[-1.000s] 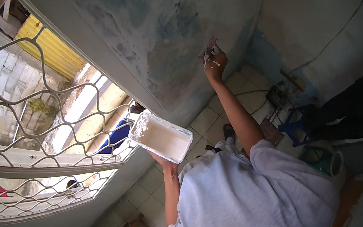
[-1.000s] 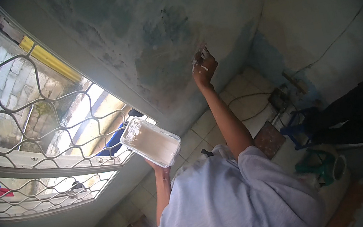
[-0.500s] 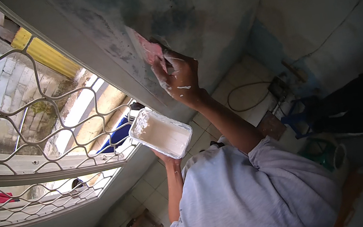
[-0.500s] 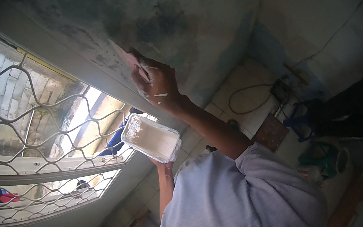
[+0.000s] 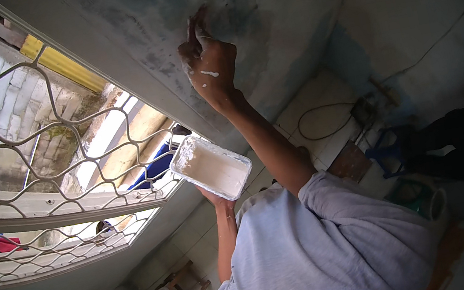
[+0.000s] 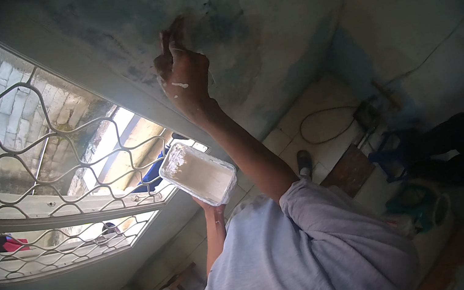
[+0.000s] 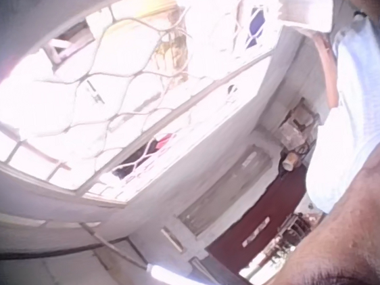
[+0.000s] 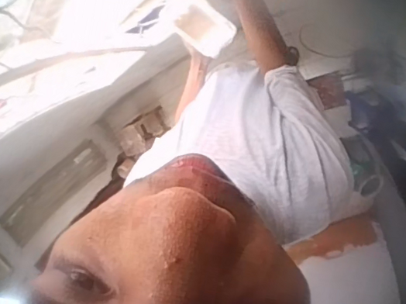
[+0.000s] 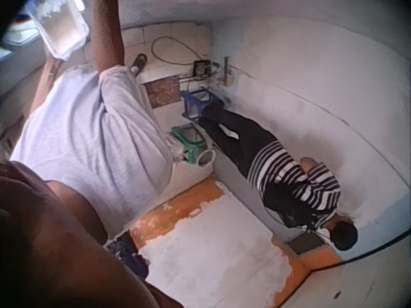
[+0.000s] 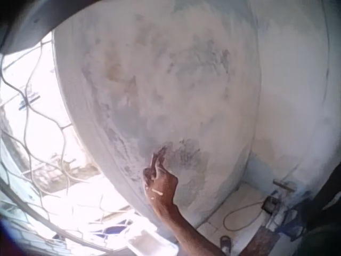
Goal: The person applies wall putty to the interior wall of a room using a putty knife, repeatedly scooping the mixture from a plastic container and spreading it across the wall surface to fill in imperfections.
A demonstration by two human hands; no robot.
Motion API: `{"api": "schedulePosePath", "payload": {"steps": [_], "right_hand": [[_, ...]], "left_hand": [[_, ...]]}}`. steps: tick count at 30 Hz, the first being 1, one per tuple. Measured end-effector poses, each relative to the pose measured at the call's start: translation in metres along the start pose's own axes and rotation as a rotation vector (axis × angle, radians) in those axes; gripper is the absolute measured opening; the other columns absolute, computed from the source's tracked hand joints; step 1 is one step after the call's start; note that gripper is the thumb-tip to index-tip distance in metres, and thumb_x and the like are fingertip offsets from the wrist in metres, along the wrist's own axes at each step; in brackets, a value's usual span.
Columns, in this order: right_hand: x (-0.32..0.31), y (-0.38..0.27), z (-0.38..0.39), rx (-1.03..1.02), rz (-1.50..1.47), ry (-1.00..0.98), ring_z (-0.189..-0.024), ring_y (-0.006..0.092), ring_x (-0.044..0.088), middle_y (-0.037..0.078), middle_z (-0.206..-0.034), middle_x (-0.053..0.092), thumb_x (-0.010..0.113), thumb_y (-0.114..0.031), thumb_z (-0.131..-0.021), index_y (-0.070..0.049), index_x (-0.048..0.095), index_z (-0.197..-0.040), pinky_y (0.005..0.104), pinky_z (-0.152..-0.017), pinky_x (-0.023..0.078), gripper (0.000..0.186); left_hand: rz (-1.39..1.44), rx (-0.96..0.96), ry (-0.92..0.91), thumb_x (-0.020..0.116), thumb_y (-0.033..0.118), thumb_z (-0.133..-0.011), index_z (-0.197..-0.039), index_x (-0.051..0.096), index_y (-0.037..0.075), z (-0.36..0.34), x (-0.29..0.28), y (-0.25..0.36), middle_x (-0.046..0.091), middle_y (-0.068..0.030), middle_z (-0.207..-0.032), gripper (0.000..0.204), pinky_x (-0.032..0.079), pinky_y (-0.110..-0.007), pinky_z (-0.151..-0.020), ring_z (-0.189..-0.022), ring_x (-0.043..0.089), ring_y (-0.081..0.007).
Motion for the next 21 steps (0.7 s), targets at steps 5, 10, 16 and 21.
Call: {"api": "schedulePosePath", "payload": {"steps": [5, 10, 16, 21], "right_hand": [[-0.022, -0.045, 0.035, -0.217, -0.152, -0.083, -0.064, 0.021, 0.068, 0.015, -0.072, 0.065, 0.067, -0.003, -0.086, 0.003, 0.066, -0.115, 0.0306, -0.061, 0.053, 0.03], [-0.102, 0.131, 0.04, 0.216, 0.012, 0.146, -0.071, 0.021, 0.072, 0.017, -0.081, 0.072, 0.062, -0.007, -0.092, 0.008, 0.066, -0.1, 0.0336, -0.066, 0.057, 0.017], [-0.088, 0.234, -0.023, 0.401, -0.002, 0.164, -0.057, 0.0218, 0.068, 0.018, -0.072, 0.07, 0.062, -0.009, -0.091, 0.01, 0.067, -0.098, 0.0354, -0.056, 0.053, 0.021], [-0.027, 0.011, -0.03, -0.186, 0.095, 0.026, -0.056, 0.0212, 0.066, 0.016, -0.073, 0.068, 0.067, -0.001, -0.085, 0.006, 0.068, -0.106, 0.0319, -0.056, 0.052, 0.022]], "left_hand": [[0.011, -0.02, 0.015, 0.034, 0.059, -0.102, -0.142, 0.046, 0.012, 0.0, 0.007, -0.005, 0.058, -0.0058, -0.134, 0.063, 0.051, -0.045, -0.102, -0.119, 0.06, -0.0279], [-0.029, 0.01, -0.01, 0.034, 0.06, -0.101, -0.142, 0.046, 0.012, -0.003, 0.008, -0.005, 0.058, -0.0049, -0.133, 0.064, 0.051, -0.044, -0.102, -0.12, 0.059, -0.0266], [0.067, -0.01, 0.019, 0.037, 0.048, -0.101, -0.139, 0.05, 0.009, -0.006, 0.009, -0.012, 0.061, -0.0139, -0.13, 0.056, 0.053, -0.054, -0.099, -0.115, 0.063, -0.0338], [0.109, 0.0, 0.034, 0.037, 0.049, -0.101, -0.141, 0.048, 0.009, -0.012, 0.009, -0.023, 0.06, -0.014, -0.132, 0.058, 0.052, -0.056, -0.1, -0.117, 0.062, -0.0349]]}}
Point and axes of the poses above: each hand's wrist, its own z-axis away from the middle knuckle, its own x-axis out of the palm, y = z × x, the point moved 9 cm from there along -z, towards the middle knuckle
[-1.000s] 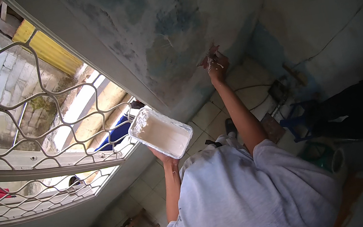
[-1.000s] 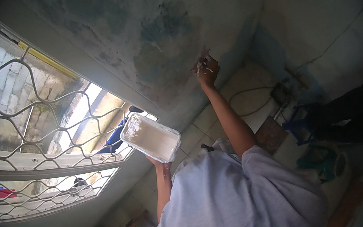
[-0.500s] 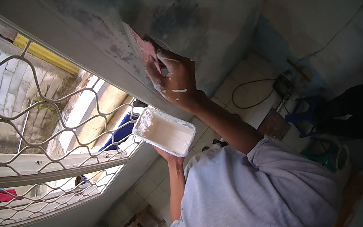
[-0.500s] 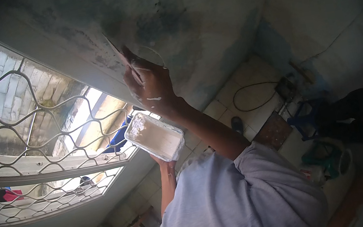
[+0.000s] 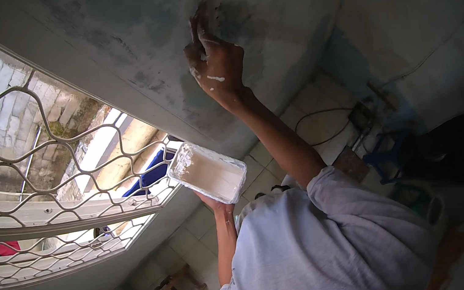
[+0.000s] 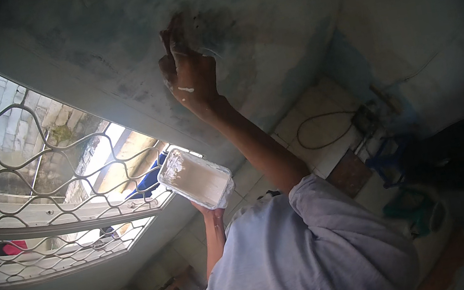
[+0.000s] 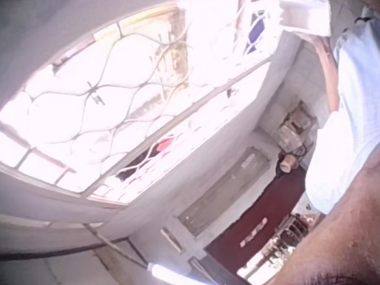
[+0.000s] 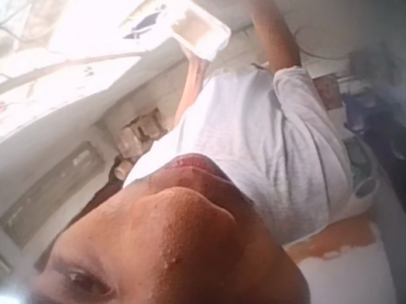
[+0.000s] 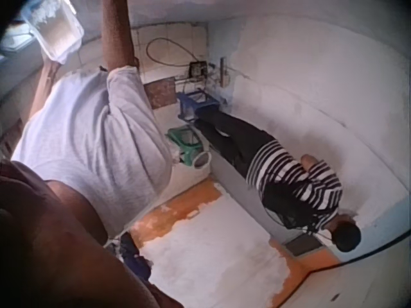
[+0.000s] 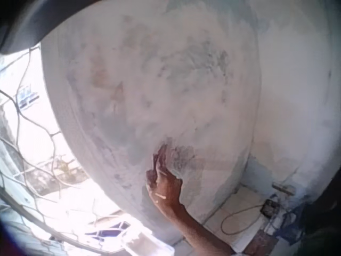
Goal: The person applies wall putty to the interior wall of a room using a putty knife, repeatedly scooping the mixture from a plastic container and spreading it across the wall surface to fill in imperfections.
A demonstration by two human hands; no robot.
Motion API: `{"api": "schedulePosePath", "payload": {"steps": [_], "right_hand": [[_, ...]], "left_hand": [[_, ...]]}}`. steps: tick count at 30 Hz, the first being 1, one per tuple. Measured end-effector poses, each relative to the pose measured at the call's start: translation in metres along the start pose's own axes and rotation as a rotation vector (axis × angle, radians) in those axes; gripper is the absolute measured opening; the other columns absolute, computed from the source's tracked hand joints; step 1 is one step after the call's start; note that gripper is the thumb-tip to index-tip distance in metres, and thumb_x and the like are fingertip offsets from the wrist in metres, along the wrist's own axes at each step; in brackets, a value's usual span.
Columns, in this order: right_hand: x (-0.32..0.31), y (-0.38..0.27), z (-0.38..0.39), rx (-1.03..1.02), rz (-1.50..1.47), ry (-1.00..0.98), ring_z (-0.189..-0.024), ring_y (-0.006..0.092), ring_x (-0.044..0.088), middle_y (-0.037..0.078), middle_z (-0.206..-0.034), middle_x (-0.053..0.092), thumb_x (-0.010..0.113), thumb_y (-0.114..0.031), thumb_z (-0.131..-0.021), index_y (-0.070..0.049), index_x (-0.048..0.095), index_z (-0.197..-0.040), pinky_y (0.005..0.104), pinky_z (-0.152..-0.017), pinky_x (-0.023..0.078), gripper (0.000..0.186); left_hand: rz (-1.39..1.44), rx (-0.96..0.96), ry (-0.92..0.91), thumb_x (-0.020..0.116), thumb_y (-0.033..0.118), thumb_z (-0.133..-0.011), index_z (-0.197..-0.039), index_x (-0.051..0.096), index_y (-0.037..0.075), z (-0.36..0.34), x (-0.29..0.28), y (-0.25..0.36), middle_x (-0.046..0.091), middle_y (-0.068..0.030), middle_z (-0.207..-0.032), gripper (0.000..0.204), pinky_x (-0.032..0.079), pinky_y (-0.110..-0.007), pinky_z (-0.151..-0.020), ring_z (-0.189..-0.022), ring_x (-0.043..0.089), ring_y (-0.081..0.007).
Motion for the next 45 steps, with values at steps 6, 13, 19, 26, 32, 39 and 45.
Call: {"api": "schedulePosePath", "payload": {"steps": [6, 13, 19, 26, 32, 39, 45], "right_hand": [[-0.03, 0.077, 0.091, 0.302, -0.339, -0.247, -0.07, 0.018, 0.065, 0.008, -0.088, 0.068, 0.066, -0.004, -0.091, 0.001, 0.061, -0.112, 0.029, -0.067, 0.053, 0.022], [-0.03, 0.284, 0.276, 1.517, -0.718, -0.199, -0.094, 0.023, 0.067, 0.013, -0.106, 0.065, 0.059, -0.007, -0.095, 0.001, 0.057, -0.116, 0.0354, -0.086, 0.058, 0.023], [0.054, 0.265, 0.236, 1.794, -1.272, -0.589, -0.122, 0.0387, 0.056, 0.03, -0.126, 0.056, 0.053, -0.002, -0.096, 0.017, 0.049, -0.118, 0.043, -0.098, 0.058, 0.03], [0.01, 0.171, -0.007, 2.019, -2.342, -0.17, -0.136, 0.038, 0.044, 0.029, -0.154, 0.025, 0.05, -0.001, -0.1, 0.008, 0.019, -0.149, 0.0387, -0.106, 0.054, 0.059], [-0.076, 0.185, -0.05, 1.588, -2.499, -0.429, -0.123, 0.0328, 0.059, 0.03, -0.149, 0.037, 0.051, 0.001, -0.099, 0.009, 0.016, -0.15, 0.0314, -0.098, 0.059, 0.063], [-0.036, 0.279, 0.137, 1.963, -1.591, -0.492, -0.119, 0.0366, 0.06, 0.037, -0.135, 0.048, 0.053, 0.007, -0.095, 0.022, 0.046, -0.125, 0.029, -0.095, 0.06, 0.034], [0.039, 0.265, 0.13, 2.072, -1.563, -0.549, -0.12, 0.0408, 0.059, 0.036, -0.134, 0.049, 0.05, 0.006, -0.097, 0.025, 0.044, -0.123, 0.0327, -0.094, 0.061, 0.034]], "left_hand": [[0.021, 0.077, 0.003, 0.035, 0.051, -0.101, -0.144, 0.045, 0.011, -0.002, 0.011, -0.019, 0.058, -0.0119, -0.136, 0.059, 0.05, -0.055, -0.103, -0.121, 0.06, -0.0345], [-0.055, 0.212, 0.109, 0.029, 0.061, -0.102, -0.145, 0.043, 0.014, 0.004, -0.001, -0.027, 0.054, -0.0053, -0.135, 0.065, 0.049, -0.042, -0.104, -0.123, 0.056, -0.0262], [-0.046, 0.348, 0.113, 0.026, 0.062, -0.103, -0.148, 0.039, 0.014, 0.003, 0.002, -0.043, 0.051, -0.0059, -0.142, 0.067, 0.047, -0.043, -0.105, -0.126, 0.054, -0.0268], [-0.044, 0.41, 0.144, 0.026, 0.066, -0.101, -0.15, 0.038, 0.015, -0.009, 0.005, -0.074, 0.049, -0.0071, -0.144, 0.071, 0.045, -0.043, -0.107, -0.128, 0.052, -0.028], [0.032, 0.444, 0.135, 0.027, 0.069, -0.099, -0.149, 0.039, 0.015, -0.02, 0.03, -0.104, 0.049, -0.0081, -0.144, 0.075, 0.045, -0.044, -0.107, -0.127, 0.053, -0.0282], [0.036, 0.488, 0.196, 0.025, 0.07, -0.099, -0.149, 0.039, 0.015, -0.02, 0.041, -0.131, 0.05, -0.0086, -0.144, 0.076, 0.046, -0.044, -0.106, -0.126, 0.053, -0.0281], [0.065, 0.507, 0.183, 0.025, 0.068, -0.1, -0.149, 0.039, 0.014, -0.026, 0.05, -0.15, 0.051, -0.0088, -0.143, 0.074, 0.047, -0.044, -0.105, -0.126, 0.053, -0.0278]]}}
Point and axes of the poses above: each hand's wrist, its own z-axis away from the middle knuckle, its own x-axis out of the palm, y = z × x, the point moved 9 cm from there along -z, towards the middle knuckle
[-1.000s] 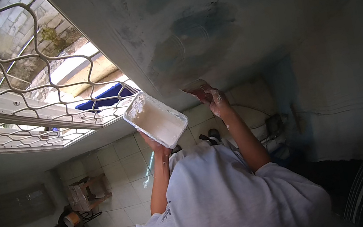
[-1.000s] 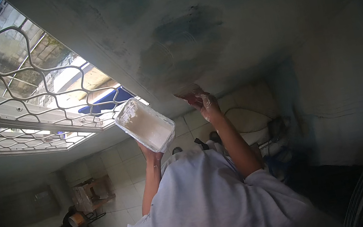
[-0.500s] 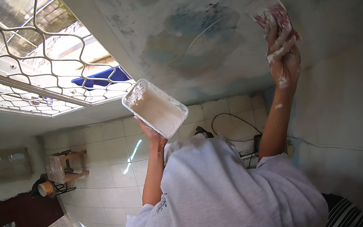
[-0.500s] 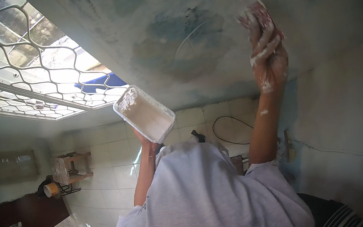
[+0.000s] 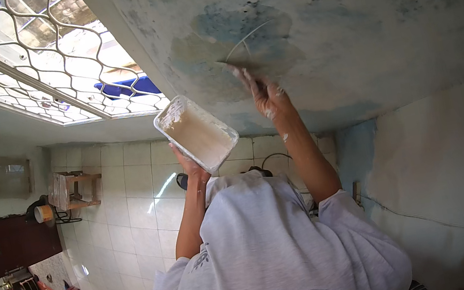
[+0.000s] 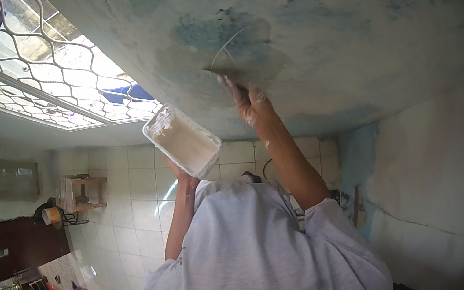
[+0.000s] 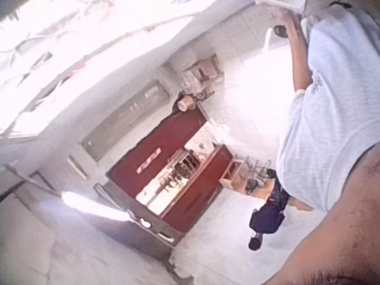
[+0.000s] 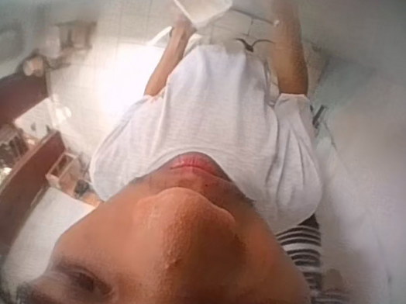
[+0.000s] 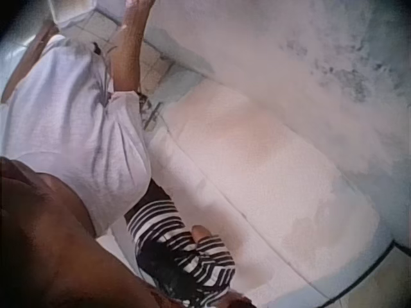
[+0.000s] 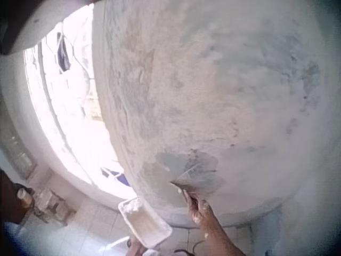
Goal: The person applies wall putty to the interior wall of a room using a putty knife, repeatedly scooping the mixture from a plastic container and spreading it across the wall surface to fill in imperfections.
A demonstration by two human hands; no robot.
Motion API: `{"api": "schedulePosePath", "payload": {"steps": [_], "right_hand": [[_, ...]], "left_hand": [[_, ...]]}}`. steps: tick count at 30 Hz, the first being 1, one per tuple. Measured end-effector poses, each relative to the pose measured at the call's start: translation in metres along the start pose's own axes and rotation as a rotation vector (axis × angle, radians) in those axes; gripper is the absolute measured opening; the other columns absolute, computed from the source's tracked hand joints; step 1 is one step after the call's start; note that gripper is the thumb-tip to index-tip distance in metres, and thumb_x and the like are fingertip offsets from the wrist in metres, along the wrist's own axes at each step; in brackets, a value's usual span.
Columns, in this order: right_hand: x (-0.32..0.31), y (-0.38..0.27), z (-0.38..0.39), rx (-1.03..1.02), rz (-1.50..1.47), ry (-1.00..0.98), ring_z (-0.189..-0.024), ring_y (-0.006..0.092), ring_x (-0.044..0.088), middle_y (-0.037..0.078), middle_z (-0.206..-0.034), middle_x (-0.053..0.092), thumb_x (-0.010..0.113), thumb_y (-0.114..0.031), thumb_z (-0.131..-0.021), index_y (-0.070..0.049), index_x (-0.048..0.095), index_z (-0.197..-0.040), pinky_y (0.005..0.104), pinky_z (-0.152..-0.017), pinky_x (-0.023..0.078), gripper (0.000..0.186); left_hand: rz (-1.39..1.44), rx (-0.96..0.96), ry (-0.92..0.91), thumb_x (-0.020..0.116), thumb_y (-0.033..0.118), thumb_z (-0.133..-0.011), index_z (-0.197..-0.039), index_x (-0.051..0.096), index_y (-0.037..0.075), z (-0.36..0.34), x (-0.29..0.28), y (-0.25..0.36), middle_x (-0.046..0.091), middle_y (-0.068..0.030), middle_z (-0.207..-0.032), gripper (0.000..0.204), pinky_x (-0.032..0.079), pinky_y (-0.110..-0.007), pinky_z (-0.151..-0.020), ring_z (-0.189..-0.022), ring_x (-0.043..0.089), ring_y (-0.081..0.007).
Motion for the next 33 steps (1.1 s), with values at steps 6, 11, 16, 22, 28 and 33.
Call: {"api": "schedulePosePath", "payload": {"steps": [6, 11, 16, 22, 28, 33], "right_hand": [[0.202, -0.05, 0.107, 0.16, -0.443, -0.436, -0.133, 0.0385, 0.048, 0.03, -0.154, 0.025, 0.05, -0.004, -0.101, 0.009, 0.012, -0.151, 0.0372, -0.099, 0.058, 0.064], [0.218, -0.057, 0.191, 0.116, -0.26, -0.853, -0.132, 0.0357, 0.05, 0.029, -0.154, 0.027, 0.047, -0.009, -0.103, 0.01, 0.012, -0.151, 0.0316, -0.099, 0.058, 0.062], [0.084, -0.067, 0.158, -0.522, 0.551, -0.245, -0.107, 0.0223, 0.067, 0.016, -0.124, 0.062, 0.057, -0.008, -0.097, 0.003, 0.049, -0.134, 0.0347, -0.089, 0.062, 0.039], [-0.002, -0.05, 0.122, -0.695, 0.999, -0.008, -0.089, 0.0158, 0.066, 0.006, -0.102, 0.065, 0.062, -0.014, -0.097, -0.002, 0.06, -0.111, 0.039, -0.085, 0.06, 0.019], [-0.063, -0.052, 0.094, -0.895, 1.009, 0.236, -0.09, 0.0131, 0.061, 0.005, -0.101, 0.06, 0.06, -0.011, -0.098, -0.002, 0.058, -0.108, 0.0369, -0.084, 0.06, 0.014], [-0.104, -0.037, 0.054, -0.883, 0.96, 0.431, -0.088, 0.0149, 0.062, 0.007, -0.099, 0.06, 0.058, -0.009, -0.099, 0.001, 0.056, -0.108, 0.0352, -0.082, 0.062, 0.013]], "left_hand": [[-0.034, 0.0, -0.002, 0.026, 0.069, -0.1, -0.149, 0.039, 0.014, 0.005, 0.014, -0.012, 0.049, -0.0091, -0.144, 0.075, 0.046, -0.043, -0.106, -0.126, 0.053, -0.028], [0.0, -0.039, -0.062, 0.025, 0.069, -0.099, -0.15, 0.038, 0.014, 0.008, 0.019, -0.026, 0.049, -0.009, -0.145, 0.076, 0.045, -0.044, -0.107, -0.127, 0.052, -0.0281], [-0.055, -0.035, 0.01, 0.025, 0.069, -0.099, -0.15, 0.038, 0.014, 0.015, 0.018, -0.027, 0.049, -0.0094, -0.145, 0.077, 0.044, -0.044, -0.108, -0.128, 0.052, -0.0285], [-0.084, -0.069, 0.055, 0.025, 0.07, -0.099, -0.15, 0.038, 0.014, 0.023, 0.003, -0.021, 0.049, -0.0096, -0.145, 0.077, 0.044, -0.044, -0.108, -0.128, 0.052, -0.0291], [-0.134, -0.13, 0.064, 0.027, 0.07, -0.099, -0.15, 0.038, 0.015, 0.026, -0.011, 0.001, 0.047, -0.0092, -0.147, 0.076, 0.043, -0.044, -0.109, -0.13, 0.05, -0.0291], [-0.207, -0.176, 0.068, 0.027, 0.069, -0.099, -0.15, 0.038, 0.015, 0.018, -0.012, 0.033, 0.047, -0.009, -0.147, 0.075, 0.042, -0.044, -0.11, -0.13, 0.049, -0.0292]]}}
Point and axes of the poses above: each hand's wrist, its own z-axis away from the middle knuckle, its own x-axis out of the palm, y = z × x, the point moved 9 cm from there along -z, towards the middle knuckle
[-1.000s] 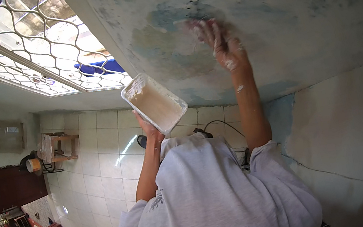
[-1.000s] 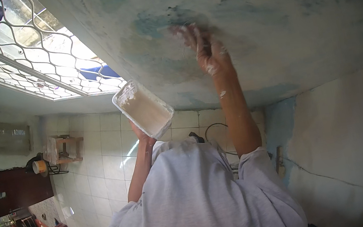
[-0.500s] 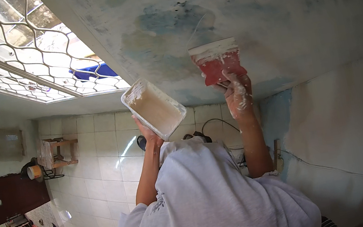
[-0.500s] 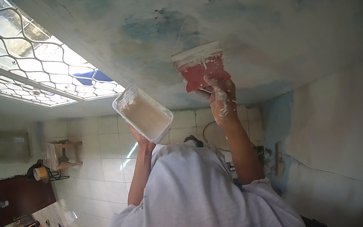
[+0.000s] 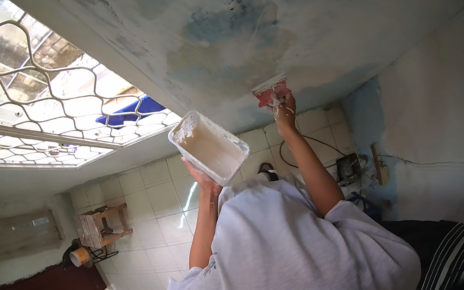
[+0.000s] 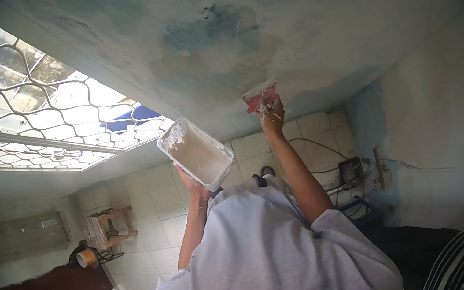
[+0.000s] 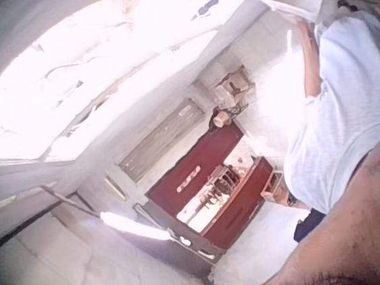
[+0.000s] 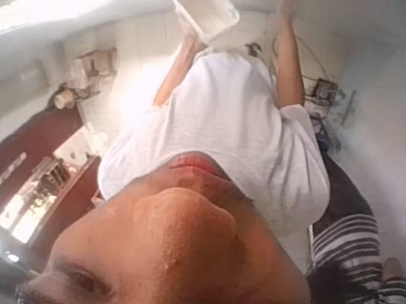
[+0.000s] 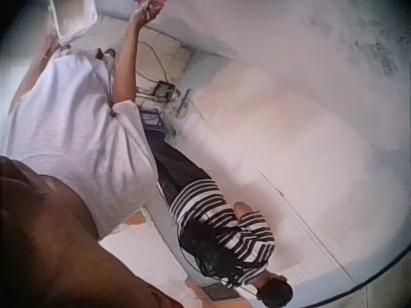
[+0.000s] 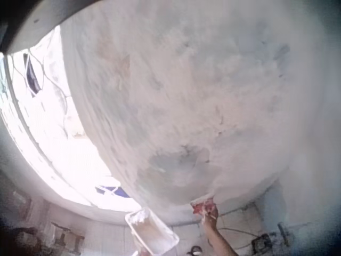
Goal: The person applies wall putty to the interior wall of a room using a putty knife, repeatedly scooping the mixture from a plastic container and spreading it across the wall surface to fill in imperfections.
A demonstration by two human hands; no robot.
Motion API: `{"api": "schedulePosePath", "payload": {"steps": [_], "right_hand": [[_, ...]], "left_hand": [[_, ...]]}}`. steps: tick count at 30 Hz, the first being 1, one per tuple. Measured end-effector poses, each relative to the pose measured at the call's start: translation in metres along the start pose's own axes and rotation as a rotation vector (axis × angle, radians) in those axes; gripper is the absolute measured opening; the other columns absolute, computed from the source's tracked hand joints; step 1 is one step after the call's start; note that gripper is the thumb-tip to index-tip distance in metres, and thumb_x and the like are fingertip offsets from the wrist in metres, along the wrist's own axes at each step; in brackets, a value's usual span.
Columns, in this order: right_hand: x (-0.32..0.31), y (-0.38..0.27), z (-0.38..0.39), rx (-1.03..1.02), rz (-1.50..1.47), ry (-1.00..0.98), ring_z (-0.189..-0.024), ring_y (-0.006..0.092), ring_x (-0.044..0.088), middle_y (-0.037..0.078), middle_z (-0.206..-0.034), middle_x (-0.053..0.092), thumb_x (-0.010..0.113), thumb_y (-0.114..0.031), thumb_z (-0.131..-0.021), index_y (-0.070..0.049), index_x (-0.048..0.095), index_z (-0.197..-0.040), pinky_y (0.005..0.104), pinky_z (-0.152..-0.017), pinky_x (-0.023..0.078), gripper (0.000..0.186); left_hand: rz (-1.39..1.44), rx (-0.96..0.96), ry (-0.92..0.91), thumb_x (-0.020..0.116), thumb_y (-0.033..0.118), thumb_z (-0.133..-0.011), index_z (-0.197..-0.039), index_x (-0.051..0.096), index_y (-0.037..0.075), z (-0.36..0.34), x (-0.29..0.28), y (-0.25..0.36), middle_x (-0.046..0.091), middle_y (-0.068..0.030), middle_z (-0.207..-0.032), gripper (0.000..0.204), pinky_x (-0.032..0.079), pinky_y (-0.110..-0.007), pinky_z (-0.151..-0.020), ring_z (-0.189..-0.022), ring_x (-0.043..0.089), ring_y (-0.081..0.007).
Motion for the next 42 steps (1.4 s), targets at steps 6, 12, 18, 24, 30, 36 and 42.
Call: {"api": "schedulePosePath", "payload": {"steps": [6, 12, 18, 24, 30, 36, 42], "right_hand": [[0.099, -0.157, 0.033, -0.389, -0.076, 0.005, -0.061, 0.0183, 0.065, 0.015, -0.084, 0.072, 0.061, -0.008, -0.094, 0.008, 0.062, -0.095, 0.0289, -0.066, 0.06, 0.016], [0.164, -0.292, 0.101, -0.746, 0.171, 0.02, -0.052, 0.014, 0.058, 0.017, -0.072, 0.069, 0.064, -0.017, -0.087, 0.008, 0.058, -0.073, 0.0316, -0.053, 0.047, 0.03], [0.083, -0.276, 0.119, -0.837, 0.355, 0.248, -0.059, 0.0086, 0.038, 0.001, -0.066, 0.051, 0.062, -0.017, -0.094, 0.004, 0.054, -0.076, 0.0313, -0.053, 0.035, 0.029], [0.065, -0.23, 0.064, -0.71, 0.711, 0.508, -0.08, 0.0338, 0.066, 0.024, -0.094, 0.066, 0.057, -0.01, -0.096, 0.01, 0.063, -0.109, 0.0447, -0.069, 0.053, 0.024], [0.275, -0.222, 0.172, -1.355, 0.83, 0.418, -0.086, 0.034, 0.064, 0.019, -0.099, 0.062, 0.071, -0.009, -0.082, 0.002, 0.066, -0.115, 0.041, -0.074, 0.054, 0.035], [0.256, -0.141, 0.186, -1.243, 0.729, 0.013, -0.084, 0.034, 0.066, 0.014, -0.095, 0.064, 0.071, -0.007, -0.081, -0.003, 0.063, -0.121, 0.0413, -0.075, 0.055, 0.041], [0.091, -0.18, 0.089, -0.919, 0.631, 0.611, -0.065, 0.0288, 0.058, 0.017, -0.079, 0.059, 0.056, -0.003, -0.095, 0.007, 0.061, -0.094, 0.0393, -0.063, 0.049, 0.012]], "left_hand": [[0.04, -0.05, -0.111, 0.025, 0.066, -0.101, -0.15, 0.038, 0.015, -0.009, -0.011, 0.039, 0.047, -0.0085, -0.147, 0.073, 0.042, -0.046, -0.11, -0.13, 0.049, -0.0299], [0.036, -0.113, -0.185, 0.026, 0.065, -0.101, -0.148, 0.04, 0.014, -0.015, -0.025, 0.06, 0.049, -0.0083, -0.145, 0.071, 0.044, -0.044, -0.108, -0.129, 0.051, -0.0289], [-0.01, -0.119, -0.193, 0.025, 0.065, -0.101, -0.149, 0.039, 0.014, -0.017, -0.045, 0.075, 0.049, -0.008, -0.144, 0.071, 0.044, -0.044, -0.109, -0.129, 0.051, -0.028], [0.015, -0.144, -0.182, 0.024, 0.063, -0.102, -0.148, 0.04, 0.015, -0.002, -0.044, 0.1, 0.052, -0.0069, -0.142, 0.068, 0.047, -0.045, -0.106, -0.127, 0.054, -0.0285], [0.027, -0.148, -0.214, 0.026, 0.064, -0.101, -0.147, 0.041, 0.016, 0.009, -0.044, 0.127, 0.053, -0.0065, -0.14, 0.068, 0.049, -0.048, -0.105, -0.125, 0.056, -0.0288], [0.045, -0.159, -0.216, 0.027, 0.064, -0.1, -0.146, 0.043, 0.015, 0.004, -0.056, 0.134, 0.055, -0.0073, -0.138, 0.069, 0.049, -0.049, -0.105, -0.123, 0.058, -0.0301], [0.026, -0.129, -0.246, 0.024, 0.069, -0.099, -0.152, 0.035, 0.017, 0.004, -0.062, 0.142, 0.047, -0.0072, -0.147, 0.075, 0.044, -0.048, -0.11, -0.132, 0.05, -0.0302]]}}
Point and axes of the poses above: each hand's wrist, its own z-axis away from the middle knuckle, its own x-axis out of the palm, y = z × x, the point moved 9 cm from there along -z, towards the middle knuckle
